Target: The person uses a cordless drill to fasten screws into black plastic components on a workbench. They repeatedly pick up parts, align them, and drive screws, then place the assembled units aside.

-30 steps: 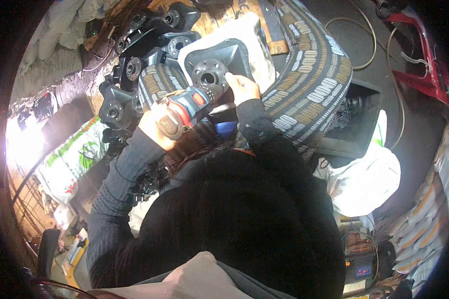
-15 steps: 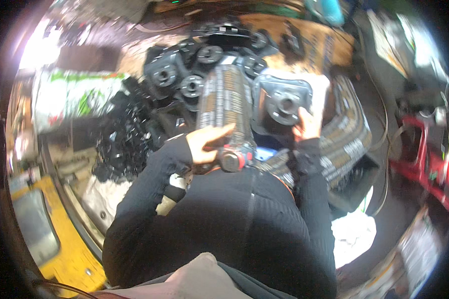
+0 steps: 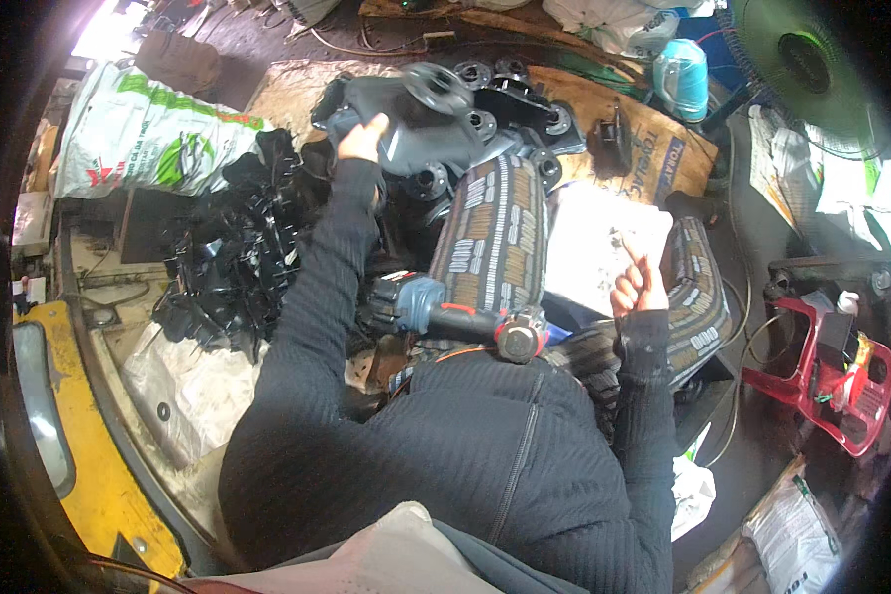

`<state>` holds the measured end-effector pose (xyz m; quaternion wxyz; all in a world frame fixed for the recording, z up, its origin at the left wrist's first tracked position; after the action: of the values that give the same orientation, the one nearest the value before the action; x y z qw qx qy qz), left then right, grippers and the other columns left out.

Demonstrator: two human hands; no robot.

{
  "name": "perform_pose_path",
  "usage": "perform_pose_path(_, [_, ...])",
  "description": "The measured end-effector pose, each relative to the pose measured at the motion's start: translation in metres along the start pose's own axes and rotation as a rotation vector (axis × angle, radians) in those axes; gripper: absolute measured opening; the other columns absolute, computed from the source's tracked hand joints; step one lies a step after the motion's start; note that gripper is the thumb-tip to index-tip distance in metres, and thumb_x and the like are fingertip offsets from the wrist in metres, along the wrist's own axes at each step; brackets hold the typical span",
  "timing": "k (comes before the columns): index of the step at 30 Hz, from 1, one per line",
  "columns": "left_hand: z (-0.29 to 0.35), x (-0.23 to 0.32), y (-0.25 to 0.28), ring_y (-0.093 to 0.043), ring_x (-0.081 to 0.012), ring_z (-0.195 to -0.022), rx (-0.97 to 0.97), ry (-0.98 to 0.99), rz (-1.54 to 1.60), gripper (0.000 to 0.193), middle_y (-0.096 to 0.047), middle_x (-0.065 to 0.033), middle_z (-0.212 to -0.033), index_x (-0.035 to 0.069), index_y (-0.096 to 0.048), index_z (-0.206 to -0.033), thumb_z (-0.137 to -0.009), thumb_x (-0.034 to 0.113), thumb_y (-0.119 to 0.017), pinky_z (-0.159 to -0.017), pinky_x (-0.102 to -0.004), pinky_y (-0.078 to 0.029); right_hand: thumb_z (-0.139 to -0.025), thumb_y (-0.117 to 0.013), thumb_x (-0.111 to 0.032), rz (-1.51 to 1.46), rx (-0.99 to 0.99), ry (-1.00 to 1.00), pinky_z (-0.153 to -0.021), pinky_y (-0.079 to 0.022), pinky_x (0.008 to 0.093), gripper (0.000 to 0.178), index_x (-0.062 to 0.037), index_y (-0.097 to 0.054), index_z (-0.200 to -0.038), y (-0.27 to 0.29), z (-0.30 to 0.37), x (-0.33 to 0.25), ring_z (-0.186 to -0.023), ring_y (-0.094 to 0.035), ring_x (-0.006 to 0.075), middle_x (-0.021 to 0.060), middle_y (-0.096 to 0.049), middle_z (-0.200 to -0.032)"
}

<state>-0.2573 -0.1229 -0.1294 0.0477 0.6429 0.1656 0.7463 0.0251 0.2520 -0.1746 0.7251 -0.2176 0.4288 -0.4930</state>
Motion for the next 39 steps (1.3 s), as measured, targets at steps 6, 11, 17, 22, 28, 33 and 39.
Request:
perform_pose_path(6, [-0.148, -0.083, -0.056, -0.06, -0.0299, -0.08, 0.092, 0.355, 0.019, 0.056, -0.061, -0.0194, -0.096, -0.006, -0.057, -0.1, -0.075, 0.045, -0.059, -0.074, -0.0369, -0.047, -0.086, -0.049, -0.022, -0.145, 0.085, 0.035, -0.04, -0.028, 0.0202, 0.046, -0.0066, -0.037, -0.128, 0.091, 0.023, -0.012, -0.05, -0.034, 0.007, -0.0035, -0.04, -0.068])
perform_pose_path(11, [-0.136, -0.115, -0.122, -0.06, -0.0288, -0.079, 0.086, 0.595, 0.142, 0.044, -0.061, -0.0157, -0.095, 0.0, -0.057, -0.1, -0.074, 0.034, -0.065, -0.069, -0.0394, -0.049, -0.084, -0.05, -0.017, -0.116, 0.28, 0.124, -0.04, -0.033, 0.0194, 0.051, -0.0125, -0.035, -0.132, 0.123, 0.059, -0.027, -0.052, -0.04, 0.0074, -0.004, -0.051, -0.073])
perform_pose_path(17, [-0.112, -0.072, -0.099, -0.06, -0.0294, -0.077, -0.532, -0.773, -0.732, 0.02, -0.062, -0.0101, -0.08, 0.011, -0.06, -0.094, -0.078, 0.023, -0.06, -0.061, -0.0413, -0.051, -0.086, -0.051, -0.018, 0.027, 0.51, 0.077, -0.037, -0.032, 0.0187, 0.035, -0.0203, -0.048, -0.121, 0.106, 0.048, -0.014, -0.048, -0.042, 0.006, -0.0066, -0.056, -0.073])
perform_pose_path(22, [0.026, -0.105, 0.04, -0.053, -0.0124, -0.055, -0.688, 0.08, -0.165, 0.017, -0.057, -0.0035, -0.065, 0.007, -0.057, -0.088, -0.081, 0.022, -0.054, -0.046, -0.0252, -0.042, -0.083, -0.052, -0.005, 0.079, -0.02, -0.074, -0.044, -0.035, 0.0172, 0.038, -0.0111, -0.047, -0.12, 0.095, 0.026, -0.018, -0.064, -0.05, 0.0086, 0.0004, -0.059, -0.093])
perform_pose_path(28, [0.279, -0.299, 0.221, -0.051, -0.0208, -0.078, -0.68, 0.565, -0.839, 0.023, -0.055, -0.0049, -0.082, 0.01, -0.059, -0.087, -0.081, 0.03, -0.051, -0.063, -0.0356, -0.041, -0.085, -0.048, -0.004, -0.026, 0.002, -0.266, -0.045, -0.032, 0.0209, 0.032, -0.0038, -0.048, -0.116, 0.056, -0.011, 0.019, -0.073, -0.048, 0.0119, 0.0035, -0.055, -0.097])
perform_pose_path(33, [0.471, -0.406, 0.208, -0.049, -0.0256, -0.098, -0.703, 0.93, -1.114, 0.028, -0.056, -0.0061, -0.103, 0.01, -0.06, -0.1, -0.083, 0.029, -0.048, -0.077, -0.0419, -0.039, -0.081, -0.05, 0.0, 0.115, -0.099, -0.337, -0.046, -0.032, 0.0205, 0.032, -0.0005, -0.048, -0.113, -0.001, -0.021, 0.019, -0.07, -0.047, 0.012, 0.0046, -0.054, -0.096])
perform_pose_path(39, [0.479, -0.428, 0.186, -0.043, -0.025, -0.112, -0.916, 0.605, -1.394, 0.028, -0.054, -0.0034, -0.116, 0.019, -0.063, -0.103, -0.083, 0.027, -0.045, -0.087, -0.0424, -0.033, -0.087, -0.047, -0.011, 0.327, -0.039, -0.295, -0.048, -0.034, 0.0219, 0.028, -0.01, -0.05, -0.115, -0.006, -0.018, 0.002, -0.068, -0.046, 0.0095, 0.0019, -0.052, -0.093])
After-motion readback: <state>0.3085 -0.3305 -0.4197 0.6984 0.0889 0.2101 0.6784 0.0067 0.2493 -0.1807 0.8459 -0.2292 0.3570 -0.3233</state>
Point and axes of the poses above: each hand's wrist, its own z-axis away from the middle knuckle, its own y-axis out of the back of the hand, x = y × z, the point moved 9 cm from there along -z, towards the middle knuckle
